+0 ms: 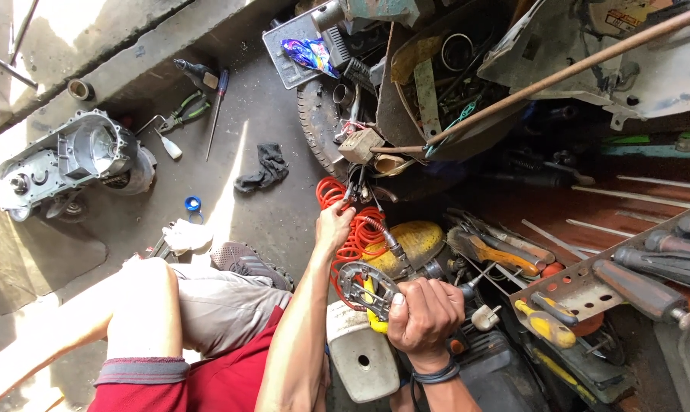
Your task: A person is sitting on a workshop floor, using a small hand tool to clean or repair a circular metal motorcycle component.
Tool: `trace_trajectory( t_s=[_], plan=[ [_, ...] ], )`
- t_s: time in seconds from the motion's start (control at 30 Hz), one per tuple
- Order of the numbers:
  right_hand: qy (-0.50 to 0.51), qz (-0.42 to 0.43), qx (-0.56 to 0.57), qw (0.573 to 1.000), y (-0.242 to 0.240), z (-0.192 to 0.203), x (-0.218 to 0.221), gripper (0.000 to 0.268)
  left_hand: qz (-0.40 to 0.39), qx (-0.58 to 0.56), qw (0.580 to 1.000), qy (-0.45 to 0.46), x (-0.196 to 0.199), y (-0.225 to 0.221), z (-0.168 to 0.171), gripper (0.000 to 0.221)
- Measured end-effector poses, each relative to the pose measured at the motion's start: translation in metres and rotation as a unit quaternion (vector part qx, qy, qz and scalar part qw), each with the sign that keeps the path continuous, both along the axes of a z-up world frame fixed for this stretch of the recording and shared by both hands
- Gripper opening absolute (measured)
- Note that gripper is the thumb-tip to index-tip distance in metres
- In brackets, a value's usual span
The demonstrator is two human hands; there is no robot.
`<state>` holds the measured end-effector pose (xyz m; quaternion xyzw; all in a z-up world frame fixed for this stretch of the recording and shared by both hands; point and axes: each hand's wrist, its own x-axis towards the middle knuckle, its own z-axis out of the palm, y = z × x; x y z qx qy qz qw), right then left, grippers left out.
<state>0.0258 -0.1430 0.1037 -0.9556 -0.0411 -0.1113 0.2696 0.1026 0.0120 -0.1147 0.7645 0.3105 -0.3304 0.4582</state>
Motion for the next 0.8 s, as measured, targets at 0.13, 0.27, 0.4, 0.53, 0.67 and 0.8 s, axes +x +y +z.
trace_trajectory(
  t_s=[0.13, 0.27, 0.4, 0.53, 0.67, 0.8],
  plan=[
    [-0.001, 0.000, -0.002, 1.000, 0.001, 0.000, 0.000, 0.025, 0.008, -0.044, 0.999, 0.009, -0.001, 0.004, 0.004, 0.044],
    [0.000, 0.000, -0.004, 1.000, 0.000, 0.000, 0.000, 0.022, 0.023, -0.080, 0.996, 0.008, -0.006, 0.006, -0.001, 0.045],
    [0.007, 0.003, -0.002, 1.000, 0.001, 0.001, 0.000, 0.020, 0.104, -0.043, 0.992, -0.061, -0.014, -0.005, -0.008, 0.045],
    [0.016, 0.002, -0.007, 1.000, 0.001, 0.004, 0.000, 0.019, 0.146, 0.053, 0.959, -0.238, -0.033, -0.018, -0.014, 0.033],
    [0.023, -0.013, -0.027, 0.999, 0.004, 0.002, 0.000, 0.025, 0.250, 0.026, 0.939, -0.234, -0.043, -0.008, 0.011, 0.023],
    [0.023, -0.028, -0.038, 0.999, 0.006, 0.001, -0.002, 0.023, 0.257, 0.014, 0.940, -0.224, -0.059, 0.003, 0.068, 0.034]
  ],
)
